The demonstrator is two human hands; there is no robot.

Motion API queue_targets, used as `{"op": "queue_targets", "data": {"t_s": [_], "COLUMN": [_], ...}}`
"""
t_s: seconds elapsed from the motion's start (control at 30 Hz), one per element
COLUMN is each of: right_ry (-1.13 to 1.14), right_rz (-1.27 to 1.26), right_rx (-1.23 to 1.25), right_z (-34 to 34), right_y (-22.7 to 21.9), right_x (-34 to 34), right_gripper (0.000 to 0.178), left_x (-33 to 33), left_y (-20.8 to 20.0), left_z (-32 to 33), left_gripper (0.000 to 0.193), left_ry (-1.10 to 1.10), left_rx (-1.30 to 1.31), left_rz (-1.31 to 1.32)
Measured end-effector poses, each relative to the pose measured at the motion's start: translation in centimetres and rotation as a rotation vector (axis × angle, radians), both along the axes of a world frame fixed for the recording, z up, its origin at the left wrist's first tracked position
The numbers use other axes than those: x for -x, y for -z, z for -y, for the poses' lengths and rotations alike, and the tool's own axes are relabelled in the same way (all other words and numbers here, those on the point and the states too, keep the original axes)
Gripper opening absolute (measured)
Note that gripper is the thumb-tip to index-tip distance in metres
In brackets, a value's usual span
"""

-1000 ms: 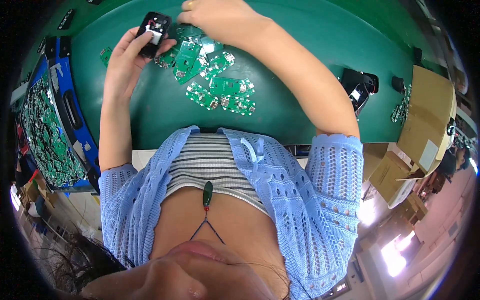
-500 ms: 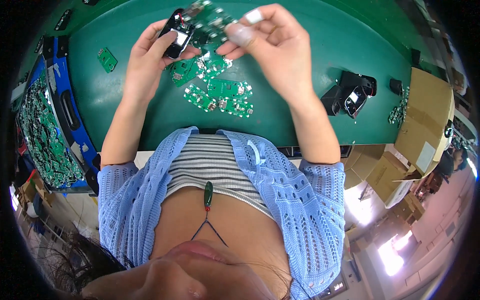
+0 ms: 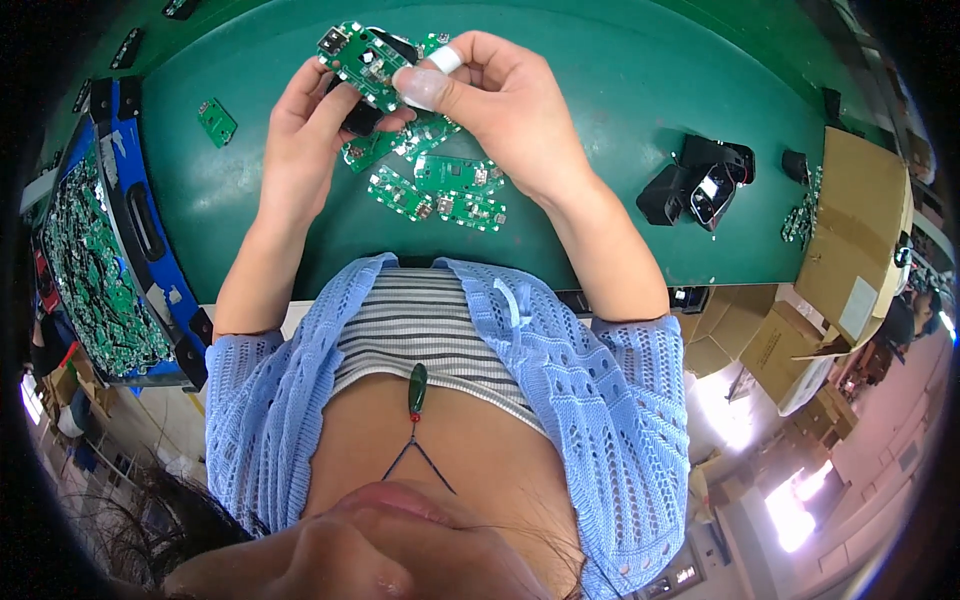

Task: The person assembles electronic components and plastic housings onto printed circuit boards by hand.

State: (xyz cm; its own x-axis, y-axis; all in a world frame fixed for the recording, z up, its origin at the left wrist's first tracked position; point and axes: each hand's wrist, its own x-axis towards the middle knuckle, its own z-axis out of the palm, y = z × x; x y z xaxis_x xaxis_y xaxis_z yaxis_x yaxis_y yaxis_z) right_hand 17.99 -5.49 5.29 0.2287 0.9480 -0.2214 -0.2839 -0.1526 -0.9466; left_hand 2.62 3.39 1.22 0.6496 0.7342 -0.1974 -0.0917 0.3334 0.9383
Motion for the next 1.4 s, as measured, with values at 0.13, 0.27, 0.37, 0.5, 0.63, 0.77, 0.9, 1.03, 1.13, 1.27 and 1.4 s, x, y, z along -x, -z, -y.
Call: {"op": "queue_targets", "data": {"t_s": [0.13,0.27,0.37,0.5,0.63,0.77,0.9,1.03,1.13,1.27,1.4], "right_ry": [0.008,0.009,0.096,0.269,0.173,0.155,0.044,0.003,-0.022,0.017,0.082], "right_rz": [0.032,0.031,0.302,0.833,0.989,1.283,1.575,1.669,1.722,1.442,1.191], "right_rx": [0.057,0.119,0.067,-0.217,-0.360,-0.433,-0.389,-0.430,-0.477,-0.570,-0.548], "right_z": [0.0,0.1,0.6,0.2,0.1,-0.7,-0.9,-1.0,-1.1,-1.1,-0.4], "right_y": [0.7,1.1,1.5,1.2,1.8,1.1,-0.9,-2.0,-2.2,-0.7,0.8], "right_x": [-0.6,-0.3,0.6,1.1,0.3,-0.3,0.6,0.6,0.6,-0.3,-0.3], "right_gripper": [0.017,0.020,0.021,0.023,0.020,0.010,0.012,0.015,0.019,0.018,0.014], "left_x": [-0.1,-0.7,-0.9,-0.5,-0.6,-0.7,-1.1,-1.2,-1.3,-0.6,0.0], "left_y": [-0.5,-1.1,-0.8,-0.7,-0.4,-1.9,-1.0,-1.0,-0.9,-2.0,-2.9], "left_z": [0.2,1.2,1.1,0.7,1.3,1.4,1.1,1.3,1.1,0.8,0.4], "left_gripper": [0.026,0.030,0.034,0.037,0.034,0.027,0.019,0.018,0.016,0.010,0.015], "left_ry": [0.006,-0.017,-0.053,0.030,0.062,-0.121,-0.274,-0.288,-0.293,-0.147,0.144], "left_rx": [-0.071,0.011,-0.031,-0.103,-0.069,-0.205,-0.837,-0.957,-1.037,-0.606,0.061], "left_rz": [0.037,0.081,0.040,-0.108,-0.108,-0.042,-0.067,-0.107,-0.109,-0.079,-0.050]}}
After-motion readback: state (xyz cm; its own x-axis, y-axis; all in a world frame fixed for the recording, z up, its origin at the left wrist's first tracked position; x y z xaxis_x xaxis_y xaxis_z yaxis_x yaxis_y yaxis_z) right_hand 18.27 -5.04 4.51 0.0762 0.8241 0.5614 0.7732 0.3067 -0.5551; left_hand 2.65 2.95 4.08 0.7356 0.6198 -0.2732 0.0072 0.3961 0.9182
